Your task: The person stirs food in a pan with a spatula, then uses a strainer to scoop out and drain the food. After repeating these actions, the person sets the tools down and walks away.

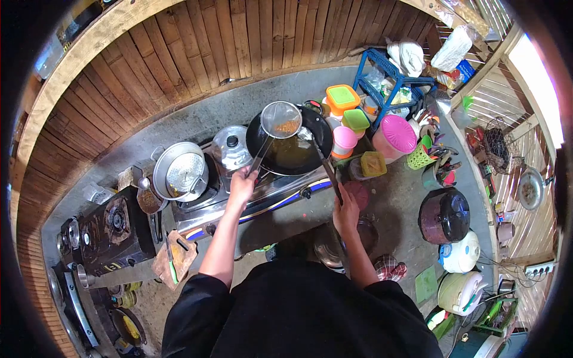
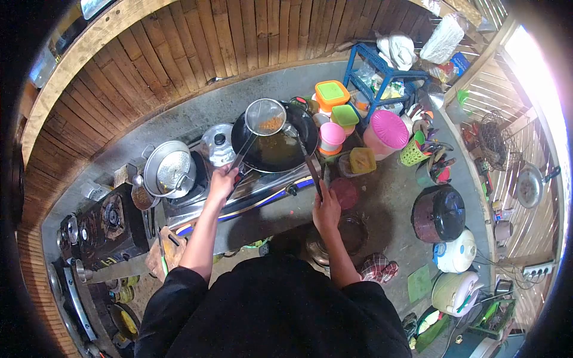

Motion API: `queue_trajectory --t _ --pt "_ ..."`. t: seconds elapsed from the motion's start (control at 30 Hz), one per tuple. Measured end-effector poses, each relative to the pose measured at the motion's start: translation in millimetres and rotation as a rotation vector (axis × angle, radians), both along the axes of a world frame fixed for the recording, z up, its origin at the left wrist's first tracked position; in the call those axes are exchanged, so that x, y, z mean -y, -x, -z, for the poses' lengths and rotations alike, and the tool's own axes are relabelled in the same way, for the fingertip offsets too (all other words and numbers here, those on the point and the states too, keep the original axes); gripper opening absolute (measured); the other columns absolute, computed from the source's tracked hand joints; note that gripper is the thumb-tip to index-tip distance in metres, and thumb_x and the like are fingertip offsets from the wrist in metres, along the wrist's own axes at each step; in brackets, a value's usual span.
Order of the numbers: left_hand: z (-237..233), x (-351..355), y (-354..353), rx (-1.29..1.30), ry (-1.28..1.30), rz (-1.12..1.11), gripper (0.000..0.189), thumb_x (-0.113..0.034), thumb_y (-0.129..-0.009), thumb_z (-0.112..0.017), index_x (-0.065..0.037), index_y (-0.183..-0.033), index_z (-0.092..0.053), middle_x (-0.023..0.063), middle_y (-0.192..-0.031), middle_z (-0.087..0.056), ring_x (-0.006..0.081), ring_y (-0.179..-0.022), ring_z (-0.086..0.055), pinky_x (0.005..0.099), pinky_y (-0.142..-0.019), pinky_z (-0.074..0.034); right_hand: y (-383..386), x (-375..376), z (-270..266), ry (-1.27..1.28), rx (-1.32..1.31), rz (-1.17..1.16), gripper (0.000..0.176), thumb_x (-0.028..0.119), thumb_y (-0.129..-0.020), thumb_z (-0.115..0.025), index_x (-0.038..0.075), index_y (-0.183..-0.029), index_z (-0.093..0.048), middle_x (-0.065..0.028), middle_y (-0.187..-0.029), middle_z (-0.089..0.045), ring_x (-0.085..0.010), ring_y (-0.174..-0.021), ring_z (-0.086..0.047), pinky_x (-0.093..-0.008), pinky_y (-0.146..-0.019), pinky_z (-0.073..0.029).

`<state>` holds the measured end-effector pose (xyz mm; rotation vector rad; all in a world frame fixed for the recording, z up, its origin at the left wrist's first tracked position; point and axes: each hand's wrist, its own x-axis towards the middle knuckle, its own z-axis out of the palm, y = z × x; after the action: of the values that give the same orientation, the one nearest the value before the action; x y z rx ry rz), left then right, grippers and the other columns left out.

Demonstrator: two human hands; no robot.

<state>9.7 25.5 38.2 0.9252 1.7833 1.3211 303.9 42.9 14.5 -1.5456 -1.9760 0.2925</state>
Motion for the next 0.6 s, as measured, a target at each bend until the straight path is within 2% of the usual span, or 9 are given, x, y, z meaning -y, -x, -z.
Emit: queue_trajectory --t 0.1,0.2,0.3,0.4,0.47,0.53,0.6 --pt "-17.4 9.8 -8.5 0.111 0.053 -0.051 0.025 -0.017 -0.088 -0.057 -0.003 -0.108 -0.06 -0.0044 -0.061 -0.051 0.0031 -0.046 -0.036 0.0212 -0.041 -0.025 -3.7 2.6 -6.7 -0.002 -0.072 -0.015 0.043 0.013 -0.086 -0.056 0.013 -0.128 -0.048 -0.0189 -0.092 -0.056 -0.0377 -0.082 -0.057 -0.043 -0.068 -0.047" --pt "-45.6 12.3 -9.5 0.267 -0.012 -0.022 0.021 -0.014 -0.09 -0.055 -0.004 -0.109 -0.058 -0.0092 -0.055 -0.041 0.001 -0.043 -0.031 0.0203 -0.039 -0.022 -5.8 -1.5 -13.8 -0.104 -0.127 -0.037 0.043 0.013 -0.086 -0.056 0.013 -0.128 -0.048 -0.0192 -0.094 -0.056 -0.0377 -0.082 -0.057 -0.0435 -0.068 -0.047" --pt "-49.9 14.1 -8.6 0.242 -0.062 -0.026 0.024 -0.017 -0.089 -0.057 -0.006 -0.11 -0.061 -0.0062 -0.061 -0.049 0.0026 -0.046 -0.036 0.0209 -0.041 -0.027 -3.6 -2.0 -19.8 -0.104 -0.133 -0.008 0.044 0.013 -0.087 -0.055 0.014 -0.129 -0.047 -0.0195 -0.095 -0.055 -0.0375 -0.082 -0.057 -0.0439 -0.068 -0.047" --pt "-39.2 15.0 -7.3 0.199 0.035 0.0 0.025 -0.017 -0.089 -0.057 -0.007 -0.111 -0.06 -0.0057 -0.061 -0.048 0.0026 -0.047 -0.037 0.0203 -0.042 -0.028 -2.9 -1.0 -13.6 -0.038 -0.04 -0.016 0.045 0.013 -0.087 -0.054 0.015 -0.131 -0.045 -0.019 -0.095 -0.055 -0.037 -0.084 -0.057 -0.0443 -0.068 -0.047" --pt "-9.9 12.0 -2.8 0.24 0.063 0.005 0.024 -0.017 -0.088 -0.057 -0.006 -0.109 -0.061 -0.0049 -0.062 -0.05 0.0033 -0.05 -0.04 0.0207 -0.046 -0.031 0.1 1.8 -9.6 -0.019 0.009 -0.021 0.045 0.013 -0.088 -0.054 0.016 -0.131 -0.045 -0.0185 -0.095 -0.055 -0.0371 -0.084 -0.057 -0.0445 -0.068 -0.047" --pt "-1.5 12.7 -6.0 0.039 0.071 0.02 0.021 -0.016 -0.088 -0.057 -0.005 -0.104 -0.063 -0.0044 -0.063 -0.052 0.004 -0.053 -0.043 0.022 -0.049 -0.033 -0.2 2.3 -6.6 -0.007 0.059 -0.021 0.045 0.014 -0.088 -0.054 0.016 -0.132 -0.044 -0.0181 -0.095 -0.054 -0.0371 -0.084 -0.057 -0.0448 -0.069 -0.047" --pt "-2.9 14.1 -6.7 0.049 0.057 0.0 0.018 -0.016 -0.088 -0.057 -0.004 -0.099 -0.065 -0.0044 -0.065 -0.053 0.0044 -0.055 -0.044 0.0234 -0.05 -0.034 -0.6 4.5 -2.9 0.044 0.026 -0.024 0.045 0.015 -0.088 -0.053 0.017 -0.132 -0.044 -0.0173 -0.094 -0.054 -0.0369 -0.082 -0.057 -0.0445 -0.068 -0.047"
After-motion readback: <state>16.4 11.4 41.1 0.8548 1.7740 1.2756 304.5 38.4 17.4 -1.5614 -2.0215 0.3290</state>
